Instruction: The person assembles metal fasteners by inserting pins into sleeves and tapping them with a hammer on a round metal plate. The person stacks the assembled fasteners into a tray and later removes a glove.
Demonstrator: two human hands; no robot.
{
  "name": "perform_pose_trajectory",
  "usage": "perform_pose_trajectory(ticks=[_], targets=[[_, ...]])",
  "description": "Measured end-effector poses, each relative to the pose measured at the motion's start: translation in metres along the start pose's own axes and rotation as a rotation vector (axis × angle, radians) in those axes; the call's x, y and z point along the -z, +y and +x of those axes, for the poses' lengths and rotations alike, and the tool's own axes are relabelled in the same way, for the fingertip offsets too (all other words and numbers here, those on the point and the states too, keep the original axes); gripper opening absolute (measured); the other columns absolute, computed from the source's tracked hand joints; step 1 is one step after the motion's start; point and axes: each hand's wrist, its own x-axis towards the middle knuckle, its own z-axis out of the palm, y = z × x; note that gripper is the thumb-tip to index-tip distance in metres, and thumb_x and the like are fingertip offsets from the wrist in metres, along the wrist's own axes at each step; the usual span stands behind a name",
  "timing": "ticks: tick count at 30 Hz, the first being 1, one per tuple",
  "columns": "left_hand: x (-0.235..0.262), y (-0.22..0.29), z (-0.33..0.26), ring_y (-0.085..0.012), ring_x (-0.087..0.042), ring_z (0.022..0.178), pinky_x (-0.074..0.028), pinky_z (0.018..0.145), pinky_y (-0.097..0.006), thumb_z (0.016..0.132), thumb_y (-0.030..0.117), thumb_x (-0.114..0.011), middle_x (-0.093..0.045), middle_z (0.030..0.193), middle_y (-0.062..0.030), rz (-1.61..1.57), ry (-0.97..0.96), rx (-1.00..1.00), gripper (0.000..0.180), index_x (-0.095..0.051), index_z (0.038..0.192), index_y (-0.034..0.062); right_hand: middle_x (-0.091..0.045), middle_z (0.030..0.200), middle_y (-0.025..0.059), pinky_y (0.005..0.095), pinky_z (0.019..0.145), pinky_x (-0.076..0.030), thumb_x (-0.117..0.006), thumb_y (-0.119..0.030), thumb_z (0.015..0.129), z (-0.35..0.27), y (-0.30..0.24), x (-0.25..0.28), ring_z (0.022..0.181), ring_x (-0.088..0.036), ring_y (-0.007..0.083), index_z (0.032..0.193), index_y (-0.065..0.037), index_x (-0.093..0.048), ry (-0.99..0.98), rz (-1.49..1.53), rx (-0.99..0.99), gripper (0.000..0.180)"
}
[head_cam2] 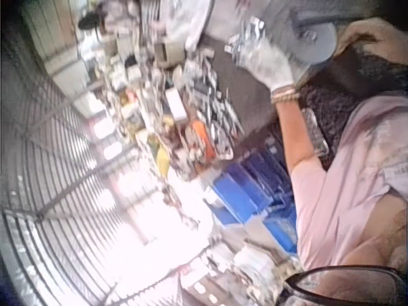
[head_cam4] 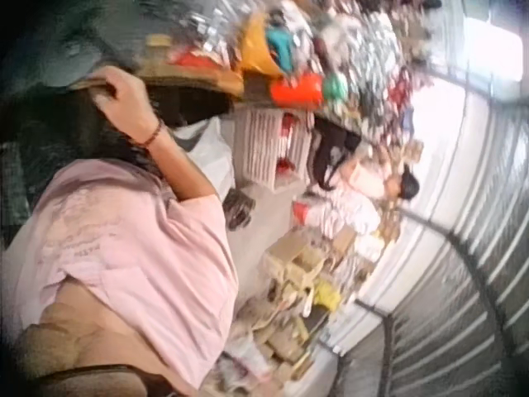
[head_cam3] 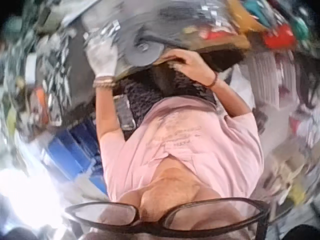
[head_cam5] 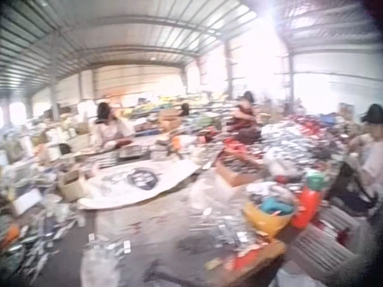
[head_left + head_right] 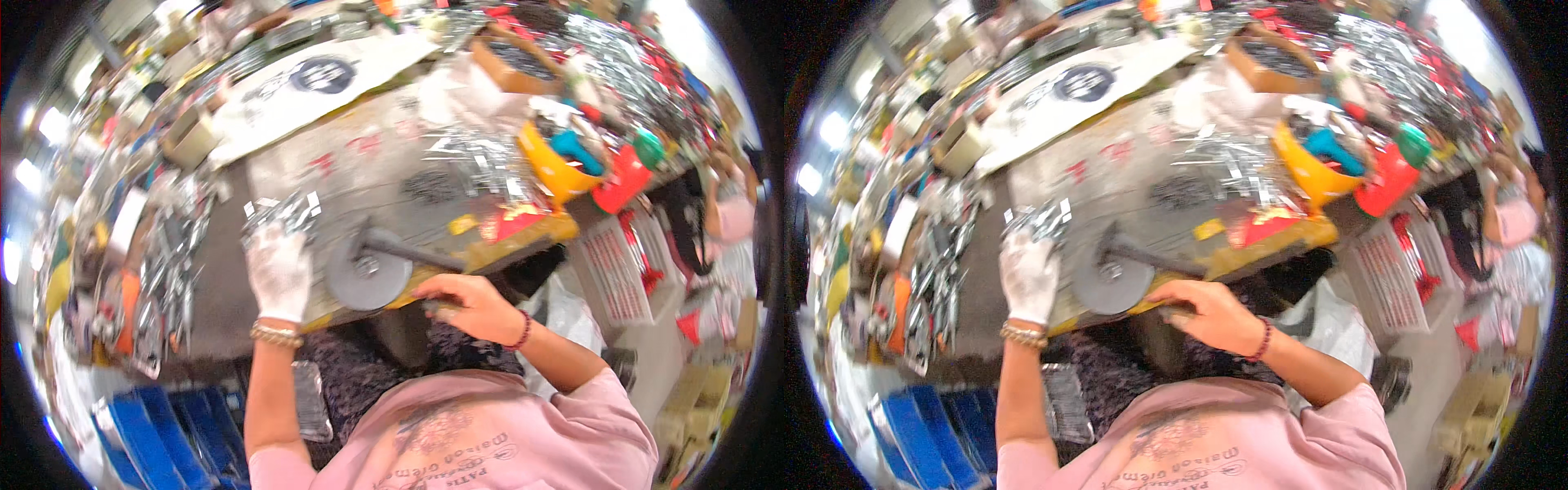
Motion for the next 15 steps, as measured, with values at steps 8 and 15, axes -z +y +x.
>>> perform_pose_trajectory(ticks=[8,15], targets=[[-0.015,0.011,0.006,-0.0355,-0.068,0.106,-0.054,0.095,-0.048,0.089,0.011,-0.075,-0.072,0.110,-0.0150,-0.048,-0.120,-0.021,0.011,-0.074,0.098,0.0046,-0.077,0.116,0.0137,0.0379,0.094,-0.060,-0.073,0.003,0.089,-0.013,0.016,0.072,0.108,-0.076,0.0271,0.125,-0.004,-0.073,0.295,-0.216,0.090,0.037],[-0.009,0.024,-0.020,-0.0363,-0.069,0.098,-0.055,0.092,-0.044,0.094,0.009,-0.073,-0.069,0.105,-0.0188,-0.481,0.010,0.303,0.024,-0.067,0.115,-0.0010,-0.071,0.107,0.0176,0.0517,0.079,-0.060,-0.079,-0.010,0.087,0.025,0.047,0.127,0.093,-0.074,0.0430,0.123,-0.009,-0.061,0.703,-0.958,-0.152,0.040]])
